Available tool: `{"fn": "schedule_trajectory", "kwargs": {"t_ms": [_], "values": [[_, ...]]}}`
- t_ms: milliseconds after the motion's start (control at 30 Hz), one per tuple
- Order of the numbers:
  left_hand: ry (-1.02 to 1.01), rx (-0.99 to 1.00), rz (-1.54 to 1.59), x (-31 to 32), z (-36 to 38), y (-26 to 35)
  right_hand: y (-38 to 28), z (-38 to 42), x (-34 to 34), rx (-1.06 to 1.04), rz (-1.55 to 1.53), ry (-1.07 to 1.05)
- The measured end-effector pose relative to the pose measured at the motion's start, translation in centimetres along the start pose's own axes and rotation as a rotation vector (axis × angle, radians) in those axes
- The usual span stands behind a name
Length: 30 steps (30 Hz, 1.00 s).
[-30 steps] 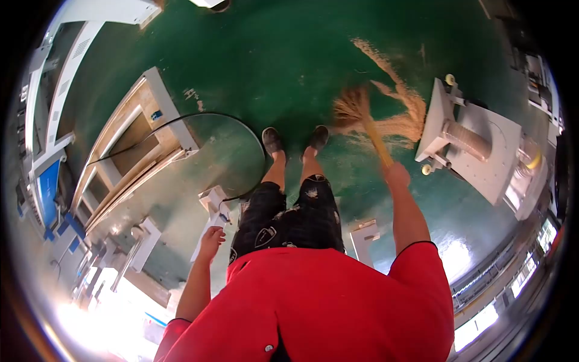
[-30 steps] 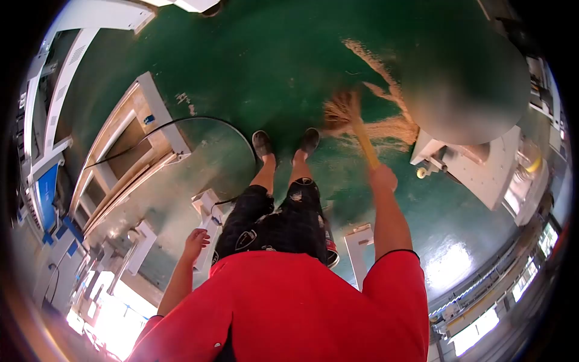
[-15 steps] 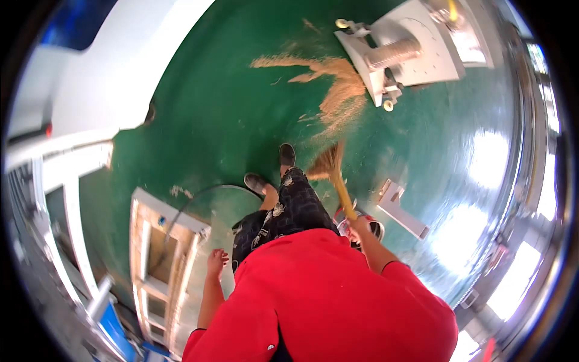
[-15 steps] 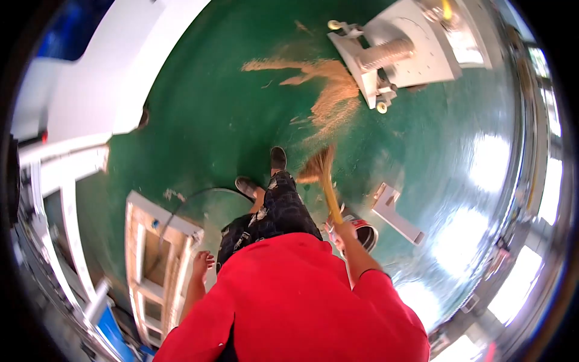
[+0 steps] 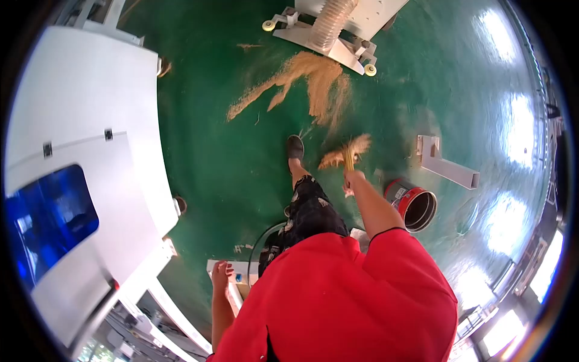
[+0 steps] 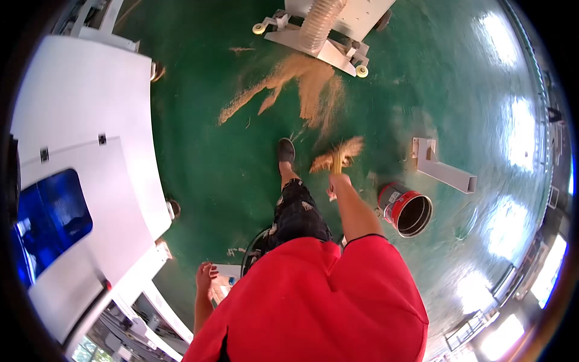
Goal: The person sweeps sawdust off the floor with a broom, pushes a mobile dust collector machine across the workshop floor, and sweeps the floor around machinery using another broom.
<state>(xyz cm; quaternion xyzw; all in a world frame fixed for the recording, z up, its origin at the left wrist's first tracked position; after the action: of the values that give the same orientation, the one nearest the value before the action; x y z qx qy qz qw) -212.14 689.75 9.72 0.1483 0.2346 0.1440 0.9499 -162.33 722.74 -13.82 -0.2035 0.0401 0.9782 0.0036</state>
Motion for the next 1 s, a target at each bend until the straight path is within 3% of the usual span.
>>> {"fn": "schedule_trajectory", "kwargs": {"t_ms": [133,233,367,500,633,767,900,1000], "values": [[-0.023,-0.007,-0.093,2.9,0.3,7.0,-14.0,3.7,2.2,-0.243,0.062,0.084],[-0.061,0.010,-0.187,6.1,1.0,13.6,-21.2,4.7,2.3,-0.278,0.134,0.067],[-0.136,0.070,-0.307,9.0,0.6,20.9,-23.0,7.2,-0.5,-0.206,0.026,0.071],[-0.173,0.070,-0.362,10.1,-2.3,26.1,-16.6,10.0,-6.0,-0.296,0.012,0.058],[-0.173,0.056,-0.347,10.9,-4.8,29.7,-15.8,9.6,-7.9,-0.229,0.039,0.123],[-0.173,0.073,-0.398,11.3,-5.7,32.1,-22.3,9.2,-5.8,-0.279,0.023,0.206],[-0.170,0.065,-0.464,9.9,-6.2,33.6,-32.4,7.5,-0.4,-0.279,0.032,0.009],[-0.174,0.037,-0.509,7.8,-7.7,35.0,-34.6,7.6,4.1,-0.186,-0.252,-0.007]]}}
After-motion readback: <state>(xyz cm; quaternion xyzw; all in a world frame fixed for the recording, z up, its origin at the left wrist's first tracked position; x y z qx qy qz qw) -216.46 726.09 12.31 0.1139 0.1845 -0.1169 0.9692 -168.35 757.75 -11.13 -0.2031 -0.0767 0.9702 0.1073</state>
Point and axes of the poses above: each hand's wrist, its own z-axis away from the middle knuckle, its own x-axis out of the palm, y = z × x, the point moved 1 cm from there along -z, towards the middle knuckle, and after that the axes turned 2 degrees about -x, right-handed, at the moved point
